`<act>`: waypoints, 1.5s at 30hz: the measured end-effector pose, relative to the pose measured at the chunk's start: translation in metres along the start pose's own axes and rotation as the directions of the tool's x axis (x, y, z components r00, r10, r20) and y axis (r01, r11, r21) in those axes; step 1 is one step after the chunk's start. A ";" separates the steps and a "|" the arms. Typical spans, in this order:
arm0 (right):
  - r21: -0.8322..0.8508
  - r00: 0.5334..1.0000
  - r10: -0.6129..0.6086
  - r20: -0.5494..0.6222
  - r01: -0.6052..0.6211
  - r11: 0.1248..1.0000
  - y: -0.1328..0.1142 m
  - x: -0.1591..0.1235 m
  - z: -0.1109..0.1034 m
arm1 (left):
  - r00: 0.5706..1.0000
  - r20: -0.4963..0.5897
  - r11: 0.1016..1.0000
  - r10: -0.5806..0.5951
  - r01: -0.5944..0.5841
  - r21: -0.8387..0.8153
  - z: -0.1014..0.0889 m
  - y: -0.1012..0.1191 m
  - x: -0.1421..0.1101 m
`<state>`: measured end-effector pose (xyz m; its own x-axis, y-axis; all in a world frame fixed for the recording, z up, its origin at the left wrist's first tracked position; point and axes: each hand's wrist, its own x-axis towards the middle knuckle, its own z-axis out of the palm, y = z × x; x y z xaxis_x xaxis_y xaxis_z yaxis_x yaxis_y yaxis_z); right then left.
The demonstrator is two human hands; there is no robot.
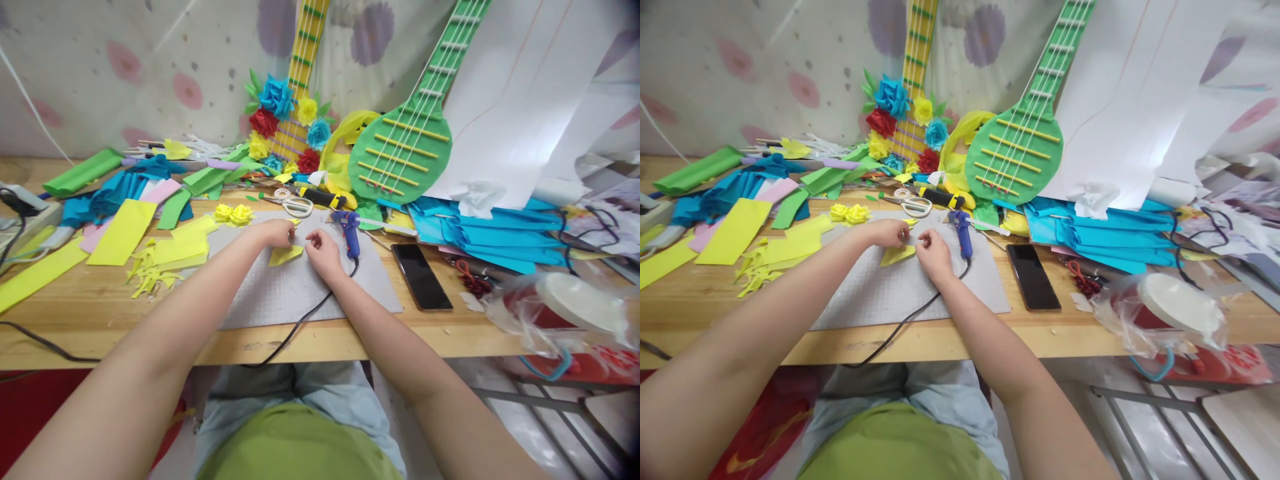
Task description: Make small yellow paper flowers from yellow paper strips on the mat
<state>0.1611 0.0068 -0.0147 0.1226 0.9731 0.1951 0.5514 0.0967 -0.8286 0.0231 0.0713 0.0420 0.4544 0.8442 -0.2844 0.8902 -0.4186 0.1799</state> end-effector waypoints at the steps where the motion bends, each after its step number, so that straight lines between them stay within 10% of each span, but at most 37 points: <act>1: 0.001 1.000 -0.004 0.001 0.004 1.000 0.000 0.000 0.000 | 1.000 0.021 1.000 -0.002 0.001 0.005 -0.001 0.000 0.000; 20: 0.103 1.000 -0.003 -0.026 0.006 0.995 0.000 0.000 0.000 | 0.995 0.103 1.000 0.015 -0.013 -0.016 -0.001 0.012 -0.007; 24: 0.095 0.998 -0.027 -0.057 0.033 0.995 -0.002 -0.001 -0.003 | 0.990 -0.097 0.977 -0.101 0.080 -0.197 0.002 0.003 -0.011; 33: -0.178 0.911 -0.380 0.160 0.406 0.896 -0.016 -0.014 -0.002 | 0.782 -0.295 0.516 -0.549 0.040 -0.856 0.045 -0.009 -0.021; 38: -0.275 0.886 -0.425 0.187 0.463 0.843 -0.014 -0.012 0.007 | 0.812 -0.285 0.435 -0.510 -0.042 -0.899 0.052 -0.004 -0.035; 45: -0.259 0.924 -0.349 0.156 0.380 0.888 -0.010 -0.008 0.002 | 0.766 -0.593 0.915 -0.247 -0.018 -0.404 0.058 -0.013 -0.065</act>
<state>0.1525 -0.0016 -0.0089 -0.2081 0.8979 0.3878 0.7501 0.4010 -0.5259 -0.0165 0.0021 0.0037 0.1092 0.9489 0.2960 0.7928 -0.2628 0.5499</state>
